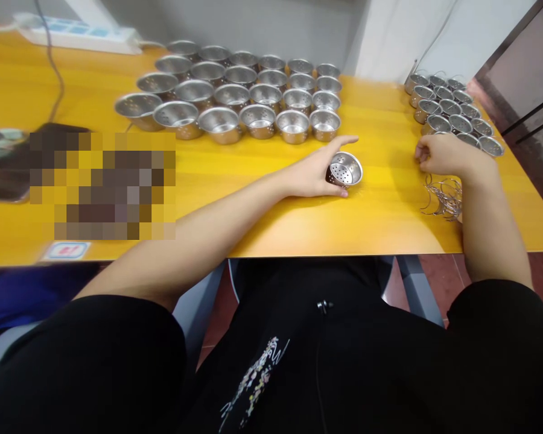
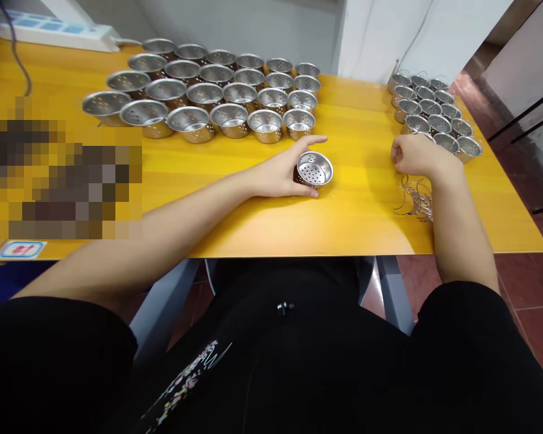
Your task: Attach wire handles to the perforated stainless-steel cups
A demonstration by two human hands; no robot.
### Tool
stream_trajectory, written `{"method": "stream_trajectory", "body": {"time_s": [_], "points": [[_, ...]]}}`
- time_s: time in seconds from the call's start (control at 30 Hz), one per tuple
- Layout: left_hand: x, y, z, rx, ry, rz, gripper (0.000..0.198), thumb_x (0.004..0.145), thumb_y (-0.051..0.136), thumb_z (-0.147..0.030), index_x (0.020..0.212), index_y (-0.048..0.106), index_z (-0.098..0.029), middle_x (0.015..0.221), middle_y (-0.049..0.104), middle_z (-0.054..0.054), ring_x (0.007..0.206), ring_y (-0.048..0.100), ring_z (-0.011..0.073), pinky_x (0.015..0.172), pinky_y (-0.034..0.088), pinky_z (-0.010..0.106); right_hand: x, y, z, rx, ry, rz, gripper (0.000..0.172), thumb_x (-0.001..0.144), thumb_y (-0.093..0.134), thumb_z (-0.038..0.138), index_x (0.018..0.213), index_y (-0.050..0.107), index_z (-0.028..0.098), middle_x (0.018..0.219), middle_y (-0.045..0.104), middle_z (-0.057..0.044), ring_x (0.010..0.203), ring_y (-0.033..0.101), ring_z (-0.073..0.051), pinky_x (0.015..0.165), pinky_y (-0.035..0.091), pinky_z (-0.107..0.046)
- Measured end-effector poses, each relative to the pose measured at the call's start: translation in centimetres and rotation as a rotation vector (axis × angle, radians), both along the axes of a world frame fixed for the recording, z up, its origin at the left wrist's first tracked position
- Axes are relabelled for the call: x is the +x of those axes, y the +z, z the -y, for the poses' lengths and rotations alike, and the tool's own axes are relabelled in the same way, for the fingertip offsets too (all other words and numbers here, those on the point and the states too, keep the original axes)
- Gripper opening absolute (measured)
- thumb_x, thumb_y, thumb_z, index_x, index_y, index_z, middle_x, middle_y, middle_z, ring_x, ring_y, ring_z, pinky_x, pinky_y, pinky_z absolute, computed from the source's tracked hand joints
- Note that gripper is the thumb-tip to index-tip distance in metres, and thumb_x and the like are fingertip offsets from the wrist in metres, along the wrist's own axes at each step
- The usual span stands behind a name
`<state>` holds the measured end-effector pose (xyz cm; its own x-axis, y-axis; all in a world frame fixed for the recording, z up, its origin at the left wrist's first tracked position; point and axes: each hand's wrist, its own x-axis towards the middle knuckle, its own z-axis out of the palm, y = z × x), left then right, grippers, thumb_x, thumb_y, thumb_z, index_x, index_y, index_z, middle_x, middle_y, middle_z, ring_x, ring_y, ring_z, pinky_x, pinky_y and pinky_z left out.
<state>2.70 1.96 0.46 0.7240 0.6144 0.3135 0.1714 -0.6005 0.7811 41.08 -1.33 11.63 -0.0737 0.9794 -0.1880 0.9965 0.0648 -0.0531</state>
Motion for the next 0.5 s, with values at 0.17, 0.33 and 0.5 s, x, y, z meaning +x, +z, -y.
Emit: {"method": "stream_trajectory", "body": {"time_s": [0.17, 0.33, 0.5], "points": [[0.0, 0.2, 0.2, -0.006, -0.003, 0.018, 0.148, 0.071, 0.121, -0.081, 0.191, 0.052, -0.026, 0.205, 0.052, 0.027, 0.189, 0.055, 0.0583, 0.164, 0.038, 0.071, 0.5, -2.1, -1.7, -0.006, 0.006, 0.120, 0.033, 0.095, 0.081, 0.001, 0.099, 0.063, 0.028, 0.115, 0.088, -0.015, 0.104, 0.078, -0.033, 0.093, 0.055, -0.045], [0.2, 0.3, 0.1, -0.025, 0.006, 0.027, 0.150, 0.066, 0.123, -0.081, 0.187, 0.055, -0.027, 0.204, 0.053, 0.025, 0.188, 0.055, 0.0586, 0.163, 0.039, 0.072, 0.9, -2.2, -1.7, -0.005, 0.030, 0.115, 0.031, 0.097, 0.080, 0.004, 0.101, 0.061, 0.028, 0.114, 0.087, -0.015, 0.096, 0.073, -0.029, 0.086, 0.051, -0.043], [0.2, 0.2, 0.0, -0.009, -0.007, 0.008, 0.152, 0.068, 0.120, -0.087, 0.190, 0.052, -0.025, 0.204, 0.053, 0.026, 0.188, 0.056, 0.0586, 0.164, 0.039, 0.071, 0.8, -0.4, -0.2, 0.044, 0.044, -0.003, 0.037, 0.100, 0.075, 0.002, 0.098, 0.052, 0.032, 0.102, 0.075, -0.009, 0.087, 0.060, -0.025, 0.086, 0.046, -0.045]]}}
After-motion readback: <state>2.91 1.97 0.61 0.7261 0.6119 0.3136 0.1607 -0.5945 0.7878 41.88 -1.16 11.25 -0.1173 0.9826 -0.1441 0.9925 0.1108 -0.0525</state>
